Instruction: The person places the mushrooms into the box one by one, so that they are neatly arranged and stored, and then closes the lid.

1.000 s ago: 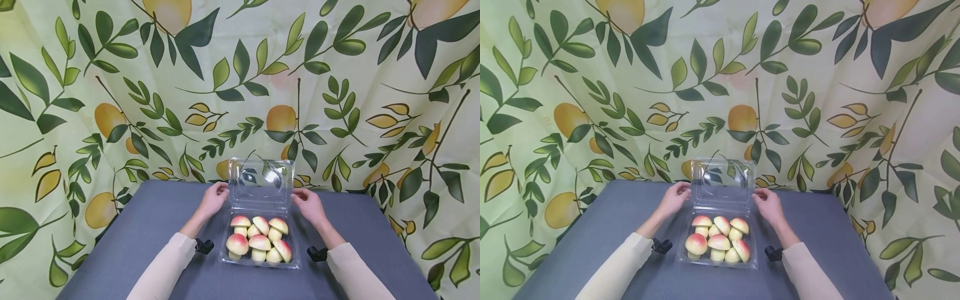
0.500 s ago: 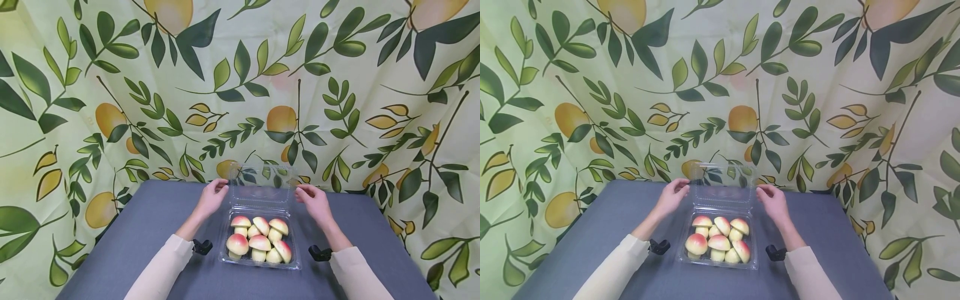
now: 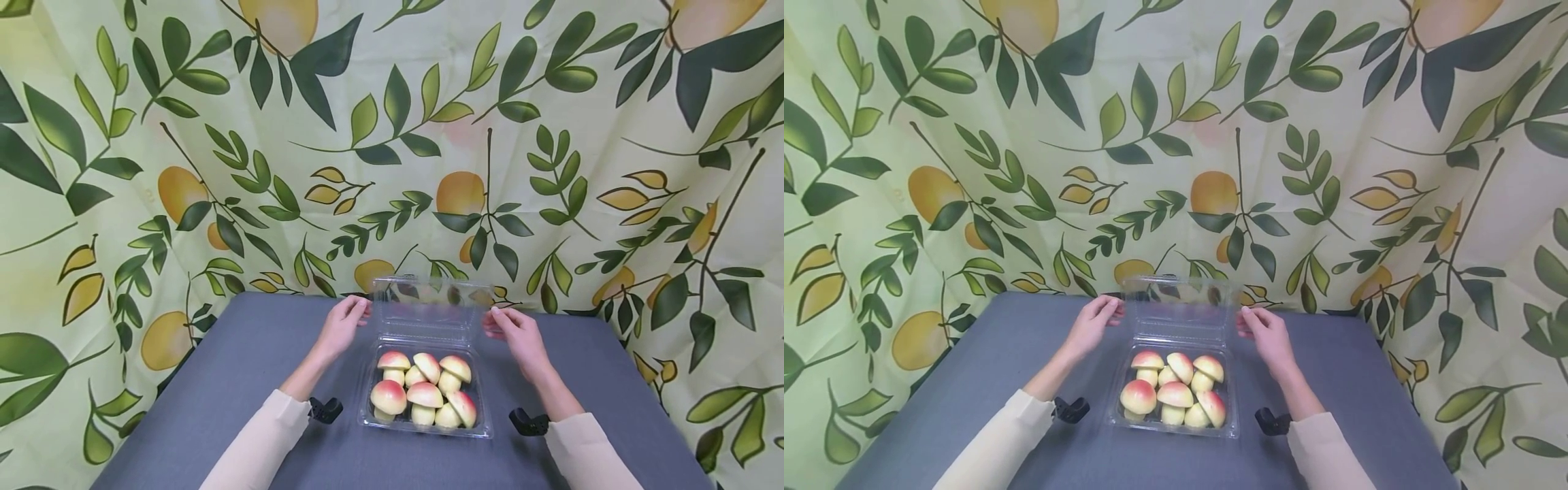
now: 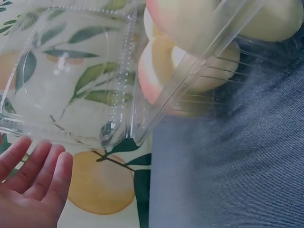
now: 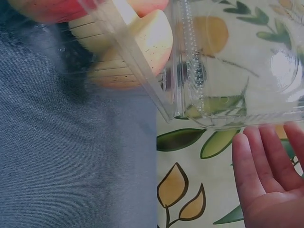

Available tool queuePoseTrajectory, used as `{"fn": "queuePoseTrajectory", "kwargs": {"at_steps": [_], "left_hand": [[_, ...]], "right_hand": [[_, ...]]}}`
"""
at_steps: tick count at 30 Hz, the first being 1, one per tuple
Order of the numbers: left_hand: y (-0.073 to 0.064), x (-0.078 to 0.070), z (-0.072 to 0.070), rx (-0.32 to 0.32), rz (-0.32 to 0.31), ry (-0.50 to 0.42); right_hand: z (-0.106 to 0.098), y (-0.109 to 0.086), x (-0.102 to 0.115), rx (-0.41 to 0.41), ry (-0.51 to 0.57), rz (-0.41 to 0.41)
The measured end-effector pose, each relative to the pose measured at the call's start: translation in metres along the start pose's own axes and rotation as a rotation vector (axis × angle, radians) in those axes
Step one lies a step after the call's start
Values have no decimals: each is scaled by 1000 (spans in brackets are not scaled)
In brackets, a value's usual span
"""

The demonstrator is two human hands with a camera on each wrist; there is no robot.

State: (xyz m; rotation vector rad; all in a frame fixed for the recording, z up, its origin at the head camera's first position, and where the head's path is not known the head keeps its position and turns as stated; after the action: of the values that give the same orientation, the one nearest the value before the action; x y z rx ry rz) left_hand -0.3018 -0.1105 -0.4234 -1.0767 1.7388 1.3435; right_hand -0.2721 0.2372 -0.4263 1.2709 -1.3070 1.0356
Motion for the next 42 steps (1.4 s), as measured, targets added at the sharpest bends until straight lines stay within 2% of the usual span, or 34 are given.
{"fn": "queuePoseTrajectory", "kwargs": {"at_steps": [7,14,19,26,33,38,42], "left_hand": [[-5,-2,-2,8,-38,-13],[-9,2,-4,13,-80,-25],[-12,3,-7,41,-97,-54],[-21,4,-10,86,-98,-15],[-35,13,-10,121,-89,27],[-44,15,-10,142,-62,100],[-50,16,-10,151,-48,151]], "right_hand": [[-3,-5,-3,29,6,28],[-6,-8,-6,79,-7,2],[-7,-13,-10,109,-25,-6],[-8,-22,-15,115,-63,39],[-8,-33,-23,117,-81,32],[-10,-40,-31,79,-168,45],[-9,-45,-37,83,-192,19]]}}
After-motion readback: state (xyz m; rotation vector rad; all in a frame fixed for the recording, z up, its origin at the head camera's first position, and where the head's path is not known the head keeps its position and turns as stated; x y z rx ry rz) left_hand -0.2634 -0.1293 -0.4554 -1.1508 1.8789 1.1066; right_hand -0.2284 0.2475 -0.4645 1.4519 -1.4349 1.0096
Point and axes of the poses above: each hand's wrist, its own y-axis towards the middle knuckle, its own z-axis out of the palm, x = y × z, the point moved 2 cm from there along y, towards the middle knuckle, and after that the axes turned 7 degrees about z, right-handed, at the moved point
